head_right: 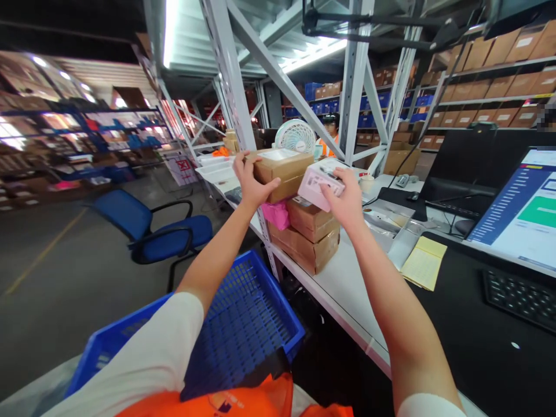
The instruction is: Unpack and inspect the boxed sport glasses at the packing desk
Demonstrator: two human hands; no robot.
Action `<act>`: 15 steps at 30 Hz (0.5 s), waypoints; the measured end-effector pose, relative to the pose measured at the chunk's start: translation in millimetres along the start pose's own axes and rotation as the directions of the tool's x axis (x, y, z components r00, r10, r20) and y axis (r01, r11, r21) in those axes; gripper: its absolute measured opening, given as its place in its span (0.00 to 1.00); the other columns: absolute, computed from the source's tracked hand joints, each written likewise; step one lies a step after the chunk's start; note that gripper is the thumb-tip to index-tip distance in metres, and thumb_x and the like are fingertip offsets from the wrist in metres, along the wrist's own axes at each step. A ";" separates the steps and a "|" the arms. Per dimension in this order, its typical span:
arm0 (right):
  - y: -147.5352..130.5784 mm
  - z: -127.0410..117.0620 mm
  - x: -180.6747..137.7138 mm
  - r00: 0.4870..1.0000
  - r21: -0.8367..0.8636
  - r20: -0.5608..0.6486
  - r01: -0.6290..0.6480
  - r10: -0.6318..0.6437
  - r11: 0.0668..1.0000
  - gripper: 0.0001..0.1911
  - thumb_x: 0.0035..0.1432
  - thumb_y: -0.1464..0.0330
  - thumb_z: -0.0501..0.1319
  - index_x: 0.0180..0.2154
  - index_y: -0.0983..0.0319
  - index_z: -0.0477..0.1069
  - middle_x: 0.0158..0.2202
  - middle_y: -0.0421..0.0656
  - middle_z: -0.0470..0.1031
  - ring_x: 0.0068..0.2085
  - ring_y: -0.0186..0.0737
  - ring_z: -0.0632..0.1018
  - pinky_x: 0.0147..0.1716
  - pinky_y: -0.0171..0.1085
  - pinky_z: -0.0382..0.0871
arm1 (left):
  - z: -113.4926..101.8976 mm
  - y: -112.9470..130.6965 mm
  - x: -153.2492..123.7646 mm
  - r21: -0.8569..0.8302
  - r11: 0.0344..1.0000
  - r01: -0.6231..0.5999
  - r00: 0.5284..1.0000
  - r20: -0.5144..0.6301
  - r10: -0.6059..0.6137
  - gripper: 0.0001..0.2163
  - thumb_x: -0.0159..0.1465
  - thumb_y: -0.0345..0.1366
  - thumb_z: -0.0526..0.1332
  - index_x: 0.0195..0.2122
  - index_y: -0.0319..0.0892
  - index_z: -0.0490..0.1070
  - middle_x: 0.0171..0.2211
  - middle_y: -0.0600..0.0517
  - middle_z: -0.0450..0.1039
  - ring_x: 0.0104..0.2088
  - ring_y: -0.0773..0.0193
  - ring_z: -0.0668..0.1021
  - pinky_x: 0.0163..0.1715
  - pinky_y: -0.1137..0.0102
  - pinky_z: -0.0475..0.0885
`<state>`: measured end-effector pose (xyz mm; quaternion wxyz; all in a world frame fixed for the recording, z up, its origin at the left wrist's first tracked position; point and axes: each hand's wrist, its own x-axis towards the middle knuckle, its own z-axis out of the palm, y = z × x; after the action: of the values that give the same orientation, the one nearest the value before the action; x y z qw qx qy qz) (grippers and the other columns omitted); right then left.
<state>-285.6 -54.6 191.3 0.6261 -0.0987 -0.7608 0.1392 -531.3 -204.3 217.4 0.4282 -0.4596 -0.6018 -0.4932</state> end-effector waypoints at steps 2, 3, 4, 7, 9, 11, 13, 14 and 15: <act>-1.1 -24.6 -7.0 0.991 -0.006 -0.122 -0.060 0.059 0.998 0.23 0.63 0.55 0.62 0.54 0.63 0.71 0.56 0.56 0.74 0.58 0.55 0.75 0.61 0.58 0.68 | 10.1 -0.5 -11.0 0.003 1.000 0.008 1.000 0.020 -0.008 0.35 0.46 0.57 0.73 0.50 0.42 0.68 0.61 0.38 0.61 0.65 0.43 0.64 0.67 0.49 0.57; -3.0 -39.4 -12.9 0.983 -0.012 -0.164 -0.085 0.082 0.996 0.23 0.64 0.56 0.61 0.55 0.63 0.70 0.57 0.56 0.74 0.59 0.55 0.76 0.60 0.58 0.69 | 14.4 -0.4 -16.7 0.004 1.000 0.015 1.000 0.012 -0.015 0.35 0.46 0.56 0.73 0.50 0.41 0.68 0.60 0.38 0.62 0.65 0.43 0.64 0.68 0.49 0.56; -5.6 -55.2 -20.7 0.977 -0.022 -0.189 -0.102 0.096 0.995 0.24 0.64 0.56 0.62 0.55 0.63 0.71 0.58 0.56 0.73 0.59 0.55 0.75 0.61 0.58 0.69 | 18.1 -0.1 -22.6 0.004 1.000 0.024 1.000 -0.002 -0.024 0.35 0.46 0.56 0.72 0.50 0.41 0.68 0.60 0.38 0.63 0.66 0.42 0.64 0.68 0.49 0.56; -12.6 -102.4 -56.4 0.977 -0.087 -0.179 -0.134 0.117 0.987 0.22 0.64 0.57 0.64 0.55 0.60 0.73 0.59 0.54 0.74 0.62 0.56 0.73 0.64 0.58 0.65 | 25.3 1.1 -41.9 0.005 0.997 0.072 0.997 -0.013 -0.072 0.37 0.51 0.56 0.69 0.56 0.40 0.67 0.63 0.36 0.63 0.70 0.41 0.58 0.71 0.47 0.49; -12.0 -127.8 -88.8 0.980 -0.160 -0.131 -0.172 0.152 0.972 0.21 0.62 0.57 0.65 0.54 0.59 0.74 0.58 0.53 0.75 0.63 0.58 0.72 0.66 0.62 0.63 | 27.7 1.6 -55.3 0.005 0.995 0.104 0.994 0.029 -0.104 0.39 0.57 0.57 0.65 0.65 0.41 0.61 0.69 0.35 0.57 0.74 0.41 0.51 0.71 0.44 0.42; -5.4 -146.2 -124.5 0.970 -0.239 -0.053 -0.243 0.237 0.940 0.22 0.61 0.54 0.65 0.53 0.58 0.75 0.56 0.52 0.76 0.63 0.61 0.73 0.65 0.65 0.63 | 29.4 1.2 -66.4 -0.010 0.994 0.104 0.992 0.072 -0.103 0.44 0.59 0.58 0.63 0.70 0.41 0.53 0.73 0.35 0.47 0.75 0.40 0.43 0.71 0.42 0.37; 5.7 -158.6 -159.4 0.945 -0.287 0.035 -0.301 0.324 0.909 0.23 0.59 0.52 0.66 0.51 0.58 0.76 0.55 0.52 0.77 0.61 0.64 0.74 0.62 0.66 0.65 | 31.3 -0.8 -72.3 -0.027 0.996 0.080 0.992 0.100 -0.077 0.48 0.57 0.60 0.64 0.72 0.40 0.48 0.75 0.35 0.41 0.76 0.39 0.38 0.71 0.42 0.37; 12.1 -163.1 -175.1 0.932 -0.306 0.067 -0.321 0.356 0.897 0.24 0.59 0.50 0.66 0.50 0.58 0.76 0.55 0.52 0.78 0.60 0.64 0.75 0.62 0.67 0.66 | 32.4 -2.5 -72.9 -0.030 0.997 0.066 0.992 0.110 -0.062 0.49 0.57 0.60 0.65 0.73 0.40 0.47 0.75 0.35 0.40 0.76 0.40 0.37 0.71 0.43 0.37; 18.6 -167.0 -189.3 0.920 -0.322 0.089 -0.337 0.382 0.885 0.24 0.58 0.49 0.65 0.50 0.58 0.77 0.54 0.52 0.78 0.60 0.65 0.75 0.61 0.67 0.67 | 33.7 -4.4 -72.3 -0.028 0.998 0.053 0.992 0.117 -0.049 0.50 0.57 0.59 0.65 0.73 0.41 0.47 0.75 0.35 0.40 0.76 0.40 0.37 0.71 0.43 0.36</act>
<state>-85.2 -83.8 39.5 0.5080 -0.3216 -0.7862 0.1427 -522.4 -180.9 141.6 0.3725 -0.4786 -0.6295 -0.4858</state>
